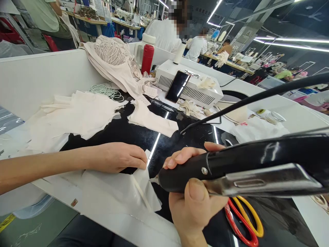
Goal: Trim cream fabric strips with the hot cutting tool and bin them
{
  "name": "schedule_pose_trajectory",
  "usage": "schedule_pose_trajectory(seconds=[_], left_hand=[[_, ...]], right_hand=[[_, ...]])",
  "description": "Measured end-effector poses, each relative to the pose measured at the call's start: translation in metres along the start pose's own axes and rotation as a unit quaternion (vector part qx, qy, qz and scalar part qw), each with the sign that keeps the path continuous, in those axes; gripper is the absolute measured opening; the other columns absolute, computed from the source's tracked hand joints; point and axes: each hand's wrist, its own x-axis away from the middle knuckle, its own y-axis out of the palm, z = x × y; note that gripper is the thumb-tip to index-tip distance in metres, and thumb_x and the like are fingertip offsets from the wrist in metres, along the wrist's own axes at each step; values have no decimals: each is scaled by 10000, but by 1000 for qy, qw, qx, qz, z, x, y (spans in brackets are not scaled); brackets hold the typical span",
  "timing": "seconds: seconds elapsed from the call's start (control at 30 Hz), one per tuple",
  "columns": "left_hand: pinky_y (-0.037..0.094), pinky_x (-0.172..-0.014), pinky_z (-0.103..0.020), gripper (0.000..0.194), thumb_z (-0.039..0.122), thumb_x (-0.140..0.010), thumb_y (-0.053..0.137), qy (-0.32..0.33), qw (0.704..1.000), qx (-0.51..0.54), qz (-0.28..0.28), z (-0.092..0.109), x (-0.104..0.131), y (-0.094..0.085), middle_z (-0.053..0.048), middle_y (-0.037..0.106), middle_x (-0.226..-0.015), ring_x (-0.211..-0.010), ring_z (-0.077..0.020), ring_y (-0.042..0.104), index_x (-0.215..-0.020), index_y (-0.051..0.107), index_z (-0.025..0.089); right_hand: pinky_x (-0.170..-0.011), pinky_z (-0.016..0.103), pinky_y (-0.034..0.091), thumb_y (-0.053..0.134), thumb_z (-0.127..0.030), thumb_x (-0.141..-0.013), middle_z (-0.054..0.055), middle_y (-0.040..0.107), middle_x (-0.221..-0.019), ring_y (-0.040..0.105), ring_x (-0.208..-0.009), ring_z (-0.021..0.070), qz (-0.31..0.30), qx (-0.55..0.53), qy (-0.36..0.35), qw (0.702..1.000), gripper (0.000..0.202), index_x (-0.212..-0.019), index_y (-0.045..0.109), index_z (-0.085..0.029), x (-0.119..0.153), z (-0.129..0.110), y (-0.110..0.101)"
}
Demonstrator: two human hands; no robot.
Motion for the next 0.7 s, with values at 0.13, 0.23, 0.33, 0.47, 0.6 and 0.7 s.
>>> schedule_pose_trajectory(seconds=[0.13,0.23,0.33,0.47,0.6,0.7], left_hand=[[588,-948,-252,510,-132,-893,549,10,1000,-4,-2,-1,2,-4,-55,774,-1227,-1153,-177,721,-1235,752,187],[582,-865,-247,537,-103,-926,552,10,1000,-19,-18,0,3,-5,-49,765,-1230,-1125,-174,724,-1312,737,221],[566,-805,-245,507,-83,-946,556,13,999,-34,-25,2,5,-6,-46,750,-1235,-1100,-170,723,-1293,746,235],[563,-791,-251,471,-81,-927,576,9,999,-39,-24,4,8,-8,-47,738,-1275,-1113,-174,725,-1221,757,239],[563,-803,-259,498,-86,-909,571,-1,998,-43,-39,7,11,-9,-48,728,-1325,-1144,-181,720,-1230,746,251],[556,-807,-252,532,-81,-913,579,-8,998,-52,-46,10,12,-9,-51,716,-1349,-1148,-180,713,-1293,733,258]], right_hand=[[-492,295,544,861,-417,-726,-70,654,-703,582,-551,154,-2,4,-5,1000,440,-1070,627,-272,0,1,-1],[-498,297,546,857,-412,-732,-68,649,-707,584,-556,154,-3,5,-5,1000,437,-1075,628,-269,1,1,-2],[-500,304,552,853,-405,-728,-70,651,-715,585,-558,154,-2,6,-3,1000,439,-1084,633,-274,1,1,-1],[-500,305,557,846,-398,-725,-72,657,-710,586,-555,155,-1,7,-3,1000,433,-1083,636,-273,2,0,-1],[-509,306,563,852,-414,-727,-69,659,-711,582,-568,157,2,10,0,1000,442,-1084,633,-274,3,0,-1],[-523,315,567,859,-416,-733,-68,651,-721,588,-582,161,-2,8,-1,1000,442,-1088,635,-276,4,0,-2]])
